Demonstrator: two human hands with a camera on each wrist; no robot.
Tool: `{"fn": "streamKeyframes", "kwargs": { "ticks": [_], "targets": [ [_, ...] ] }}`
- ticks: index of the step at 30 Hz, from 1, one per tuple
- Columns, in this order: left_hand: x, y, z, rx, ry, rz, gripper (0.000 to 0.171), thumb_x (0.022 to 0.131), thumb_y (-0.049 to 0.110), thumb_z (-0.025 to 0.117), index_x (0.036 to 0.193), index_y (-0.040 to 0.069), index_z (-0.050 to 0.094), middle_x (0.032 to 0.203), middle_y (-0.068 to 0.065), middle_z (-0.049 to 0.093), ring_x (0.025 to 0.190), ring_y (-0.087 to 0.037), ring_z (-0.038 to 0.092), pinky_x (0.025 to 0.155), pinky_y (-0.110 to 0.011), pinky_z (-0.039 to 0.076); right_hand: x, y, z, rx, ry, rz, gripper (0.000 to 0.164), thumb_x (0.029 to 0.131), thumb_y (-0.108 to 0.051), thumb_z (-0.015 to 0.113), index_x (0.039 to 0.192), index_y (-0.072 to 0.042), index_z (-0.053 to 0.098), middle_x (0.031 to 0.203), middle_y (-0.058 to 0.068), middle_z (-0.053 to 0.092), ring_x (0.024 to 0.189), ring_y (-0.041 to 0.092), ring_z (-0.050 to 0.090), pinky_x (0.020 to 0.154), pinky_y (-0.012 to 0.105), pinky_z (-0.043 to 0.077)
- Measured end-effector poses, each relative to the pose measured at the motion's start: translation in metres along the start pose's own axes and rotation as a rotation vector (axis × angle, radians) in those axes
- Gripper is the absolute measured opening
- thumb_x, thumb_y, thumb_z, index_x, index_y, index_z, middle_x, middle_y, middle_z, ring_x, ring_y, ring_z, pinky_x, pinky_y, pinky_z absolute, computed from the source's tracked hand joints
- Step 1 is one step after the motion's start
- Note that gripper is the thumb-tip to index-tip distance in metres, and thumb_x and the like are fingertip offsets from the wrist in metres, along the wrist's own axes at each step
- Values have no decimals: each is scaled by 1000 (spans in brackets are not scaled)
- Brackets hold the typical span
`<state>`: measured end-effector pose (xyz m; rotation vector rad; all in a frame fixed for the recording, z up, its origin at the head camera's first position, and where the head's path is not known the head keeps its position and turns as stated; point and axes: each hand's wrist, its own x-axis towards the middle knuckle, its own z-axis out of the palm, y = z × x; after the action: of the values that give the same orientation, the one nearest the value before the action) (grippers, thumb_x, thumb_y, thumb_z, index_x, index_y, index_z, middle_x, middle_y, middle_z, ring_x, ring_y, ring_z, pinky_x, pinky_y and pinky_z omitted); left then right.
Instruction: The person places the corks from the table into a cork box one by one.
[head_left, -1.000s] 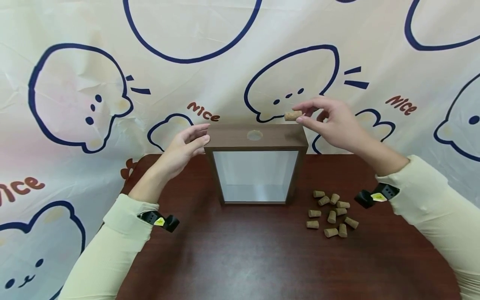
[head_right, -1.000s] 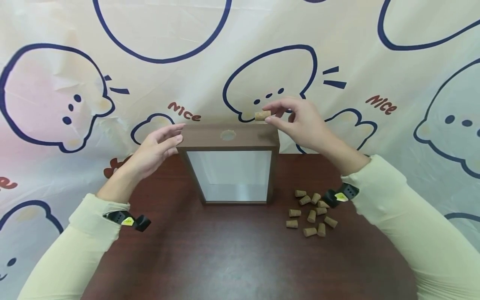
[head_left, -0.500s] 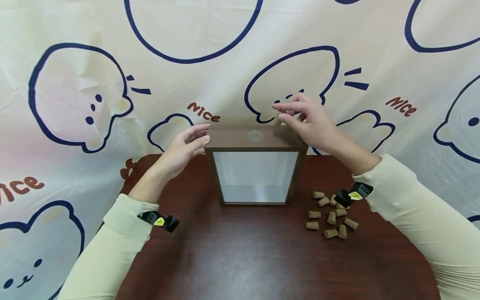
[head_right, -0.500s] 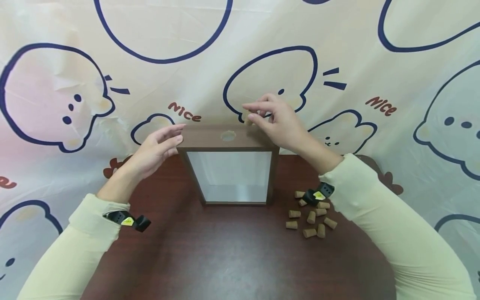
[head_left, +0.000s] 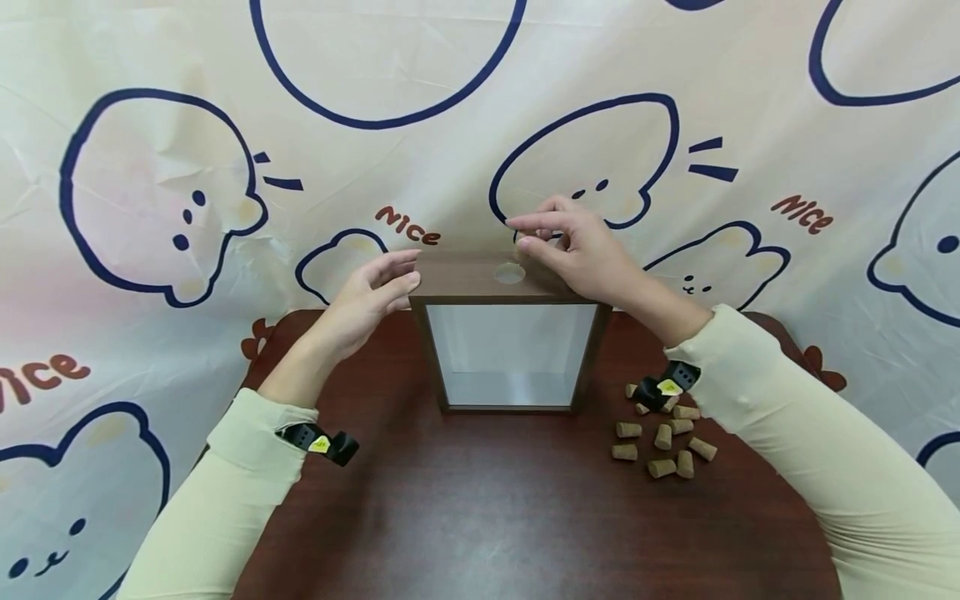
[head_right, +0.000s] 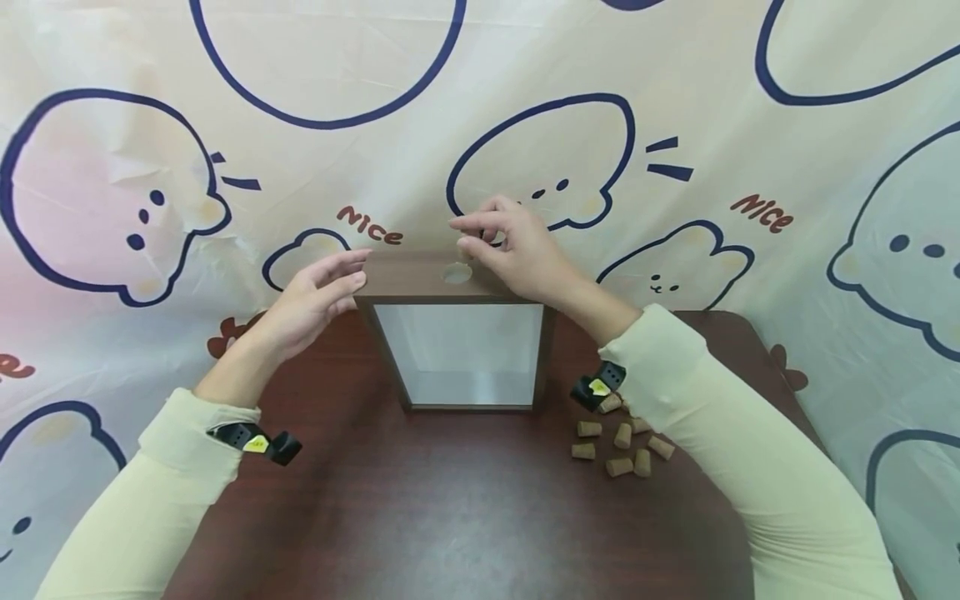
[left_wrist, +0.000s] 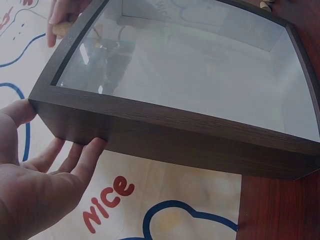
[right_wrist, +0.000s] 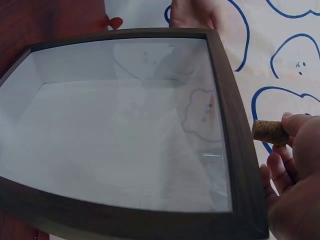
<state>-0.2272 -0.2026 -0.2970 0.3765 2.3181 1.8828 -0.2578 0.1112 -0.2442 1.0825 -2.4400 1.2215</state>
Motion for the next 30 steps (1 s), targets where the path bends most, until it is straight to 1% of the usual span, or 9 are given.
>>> {"fn": "streamKeyframes", "kwargs": {
  "ticks": [4, 7, 10, 14, 18, 20, 23, 26, 30],
  "targets": [
    [0, 1, 1, 4, -2, -1, 58, 105, 25, 56, 157, 6, 36, 156, -14, 38, 140, -30, 40, 116, -49, 34, 2, 0, 5, 10, -48, 1, 31, 100, -13, 67, 130, -5, 70, 106, 9, 59, 92, 19, 50, 71, 30, 44],
    [0, 1, 1, -4, 0, -3, 58, 105, 24, 55, 157, 6, 36, 157, -14, 37, 140, -30, 40, 116, -49, 34, 2, -1, 6, -1, -93, 1, 32, 99, -13, 68, 130, -5, 70, 109, 8, 60, 91, 19, 53, 70, 30, 45],
    [0, 2, 2, -18, 2, -5, 57, 105, 23, 55, 156, 6, 36, 157, -14, 37, 140, -29, 39, 115, -49, 34, 1, -1, 6, -12, -118, 2, 33, 99, -13, 68, 131, -6, 69, 112, 10, 60, 92, 18, 55, 71, 29, 46],
    [0, 1, 1, -25, 5, -8, 57, 105, 23, 55, 156, 6, 36, 157, -14, 36, 141, -29, 39, 115, -49, 34, -3, 0, 1, -28, -108, -13, 35, 99, -14, 69, 133, -7, 67, 112, 11, 61, 94, 17, 54, 71, 29, 45],
    [1, 1, 0, -23, 7, -11, 58, 105, 23, 55, 157, 6, 35, 157, -14, 36, 140, -28, 39, 115, -48, 34, -13, 1, -14, -60, -90, -10, 35, 99, -15, 68, 133, -8, 67, 113, 8, 62, 95, 17, 54, 70, 29, 45],
    [1, 1, 0, -23, 6, -10, 58, 105, 24, 55, 157, 6, 35, 156, -13, 37, 140, -28, 39, 115, -46, 35, -23, 4, -24, -83, -79, 2, 34, 99, -16, 68, 132, -8, 67, 113, 7, 62, 94, 16, 54, 69, 28, 44],
    [2, 2, 1, -28, 3, -6, 58, 105, 24, 55, 157, 6, 36, 156, -13, 37, 139, -27, 39, 112, -41, 37, -45, 9, -40, -143, -62, 29, 33, 99, -15, 68, 131, -9, 67, 112, 5, 63, 89, 15, 53, 68, 26, 44],
    [2, 2, 1, -25, 1, -3, 58, 105, 24, 55, 157, 6, 35, 156, -13, 37, 140, -27, 39, 110, -39, 39, -72, 15, -56, -189, -50, 54, 32, 99, -12, 68, 130, -8, 67, 109, 3, 63, 87, 14, 52, 67, 24, 43],
    [2, 1, 2, -21, 1, -8, 58, 106, 24, 54, 157, 6, 35, 156, -13, 37, 141, -27, 38, 113, -43, 36, -117, 32, -73, -209, -29, 93, 35, 96, -7, 70, 131, -10, 67, 111, 0, 64, 90, 11, 53, 69, 20, 44]
  ]
}}
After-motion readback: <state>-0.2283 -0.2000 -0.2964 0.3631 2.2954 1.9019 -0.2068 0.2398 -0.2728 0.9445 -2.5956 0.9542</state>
